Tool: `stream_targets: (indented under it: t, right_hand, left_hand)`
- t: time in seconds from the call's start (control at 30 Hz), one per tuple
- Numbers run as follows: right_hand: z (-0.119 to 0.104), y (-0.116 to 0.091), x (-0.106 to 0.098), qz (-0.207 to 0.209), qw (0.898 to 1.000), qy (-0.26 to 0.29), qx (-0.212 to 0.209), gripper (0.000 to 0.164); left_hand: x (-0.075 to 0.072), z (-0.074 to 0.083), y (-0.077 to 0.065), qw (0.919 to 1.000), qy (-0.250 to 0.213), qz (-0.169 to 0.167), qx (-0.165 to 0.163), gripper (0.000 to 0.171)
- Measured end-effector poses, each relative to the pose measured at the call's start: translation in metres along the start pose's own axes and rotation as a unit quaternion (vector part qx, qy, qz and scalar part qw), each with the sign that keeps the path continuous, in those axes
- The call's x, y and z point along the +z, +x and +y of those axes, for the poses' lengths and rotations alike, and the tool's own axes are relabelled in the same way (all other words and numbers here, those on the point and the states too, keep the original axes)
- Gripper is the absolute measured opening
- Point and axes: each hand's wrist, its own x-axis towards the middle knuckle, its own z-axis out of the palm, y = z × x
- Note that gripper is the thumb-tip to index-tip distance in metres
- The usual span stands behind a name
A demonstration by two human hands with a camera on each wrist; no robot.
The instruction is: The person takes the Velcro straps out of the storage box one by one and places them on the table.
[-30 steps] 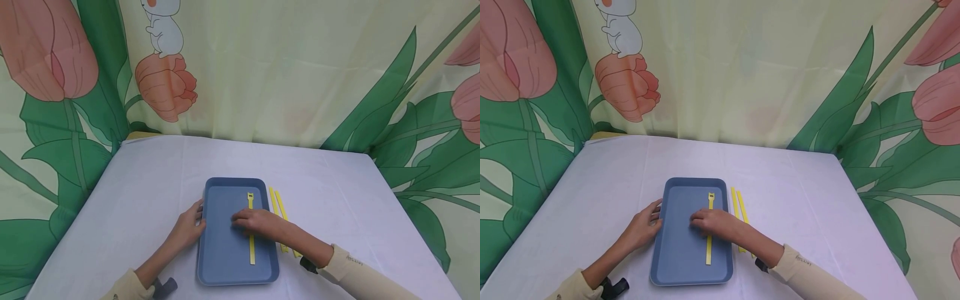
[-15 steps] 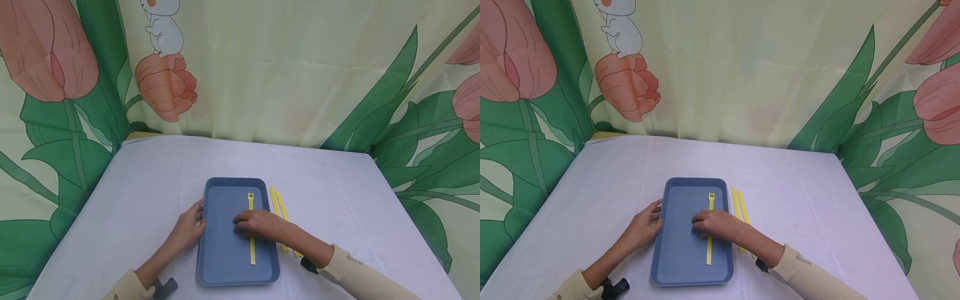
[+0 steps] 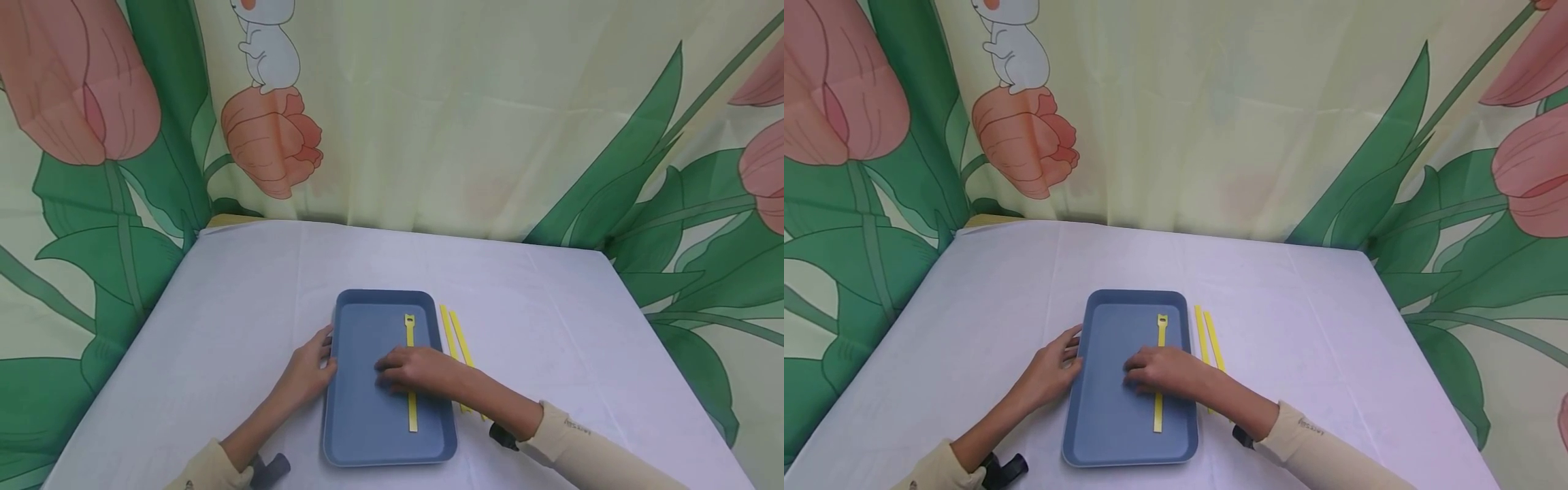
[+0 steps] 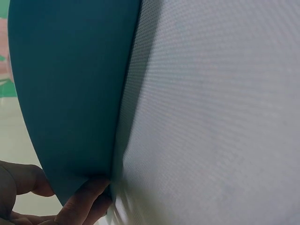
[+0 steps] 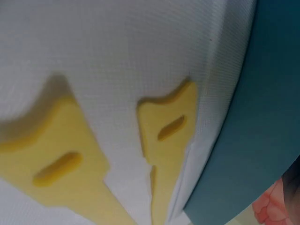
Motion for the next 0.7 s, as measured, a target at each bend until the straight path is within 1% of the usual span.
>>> stream_targets:
  t: [0.13,0.3,0.47,0.7]
  right_hand:
    - [-0.0018,0.0009,0.0003,0.0,1.0,0.001,-0.001,0.032]
    - [-0.0038,0.0018,0.0005,0.01,1.0,0.005,-0.003,0.032]
    - [-0.0062,0.0032,0.0037,0.021,1.0,0.004,-0.012,0.037]
    - [-0.0076,0.0069,0.0031,0.037,0.999,0.001,-0.007,0.04]
  left_hand:
    - [0.0003,0.0002,0.0002,1.0,0.0,-0.003,-0.003,0.057]
    - [-0.0004,0.001,-0.0001,1.0,0.0,-0.007,-0.006,0.057]
    - [-0.0012,0.0011,-0.0007,0.9999,0.003,-0.011,-0.01,0.057]
    - [-0.0007,0.0007,-0.0001,0.9998,0.004,-0.014,-0.012,0.058]
